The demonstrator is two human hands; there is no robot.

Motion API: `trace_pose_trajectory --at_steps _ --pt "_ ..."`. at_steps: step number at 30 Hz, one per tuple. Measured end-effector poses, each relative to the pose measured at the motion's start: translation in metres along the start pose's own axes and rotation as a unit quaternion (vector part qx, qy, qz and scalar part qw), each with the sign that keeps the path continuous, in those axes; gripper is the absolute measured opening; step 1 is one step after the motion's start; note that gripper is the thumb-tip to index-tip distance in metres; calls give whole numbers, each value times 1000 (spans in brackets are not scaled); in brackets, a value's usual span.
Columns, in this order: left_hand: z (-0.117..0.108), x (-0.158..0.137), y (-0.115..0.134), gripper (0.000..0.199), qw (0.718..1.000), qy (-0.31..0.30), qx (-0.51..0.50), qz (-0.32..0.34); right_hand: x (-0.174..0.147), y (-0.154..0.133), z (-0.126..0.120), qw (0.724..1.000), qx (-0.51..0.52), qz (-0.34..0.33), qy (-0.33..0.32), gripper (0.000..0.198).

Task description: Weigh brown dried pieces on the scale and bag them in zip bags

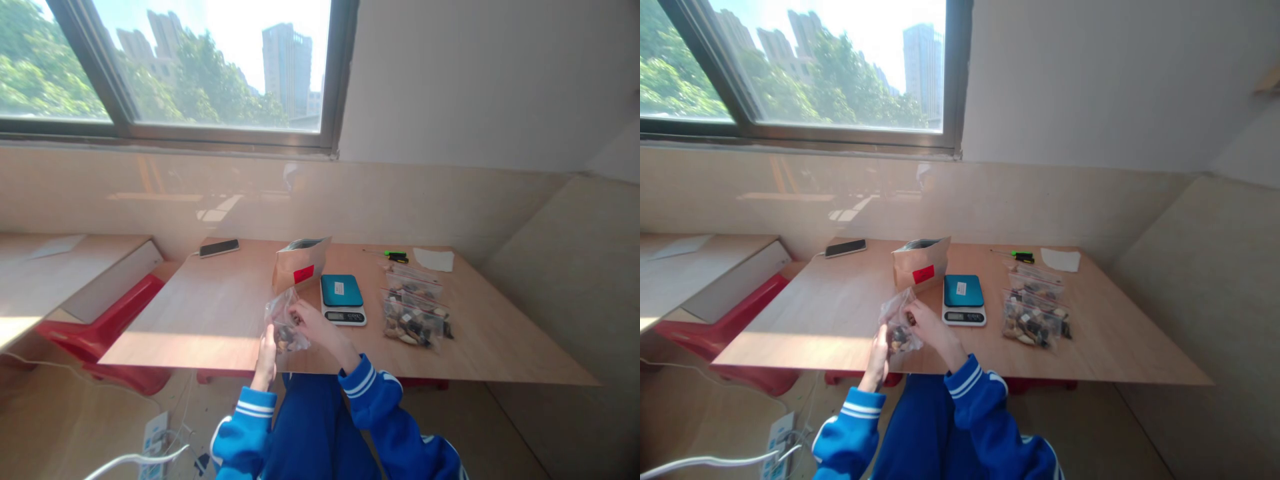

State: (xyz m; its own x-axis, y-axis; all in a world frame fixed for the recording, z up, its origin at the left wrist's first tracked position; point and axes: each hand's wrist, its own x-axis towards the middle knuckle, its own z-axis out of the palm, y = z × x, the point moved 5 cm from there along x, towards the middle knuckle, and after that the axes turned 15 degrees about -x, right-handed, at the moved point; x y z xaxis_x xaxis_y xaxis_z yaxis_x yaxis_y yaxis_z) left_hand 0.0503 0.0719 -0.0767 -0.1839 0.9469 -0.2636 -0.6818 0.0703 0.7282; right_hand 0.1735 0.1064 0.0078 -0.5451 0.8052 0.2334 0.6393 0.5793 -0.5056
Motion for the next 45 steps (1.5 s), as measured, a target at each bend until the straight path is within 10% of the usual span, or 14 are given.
trace_pose_trajectory --at_steps 17,27,32,41,45 --pt "15 -15 11 52 995 -11 -90 -50 -5 4 -19 974 191 89 78 9" --pt "11 -17 19 62 992 -23 -107 -54 62 7 -154 927 69 18 368 15" --pt "14 -17 19 62 994 -27 -96 -44 97 14 -127 975 -126 -49 178 20" --pt "-4 -13 17 34 996 57 -61 -27 56 -4 -130 952 -32 -38 301 30" --pt "6 -16 18 35 997 17 -60 -50 25 -4 -105 971 74 25 224 24"
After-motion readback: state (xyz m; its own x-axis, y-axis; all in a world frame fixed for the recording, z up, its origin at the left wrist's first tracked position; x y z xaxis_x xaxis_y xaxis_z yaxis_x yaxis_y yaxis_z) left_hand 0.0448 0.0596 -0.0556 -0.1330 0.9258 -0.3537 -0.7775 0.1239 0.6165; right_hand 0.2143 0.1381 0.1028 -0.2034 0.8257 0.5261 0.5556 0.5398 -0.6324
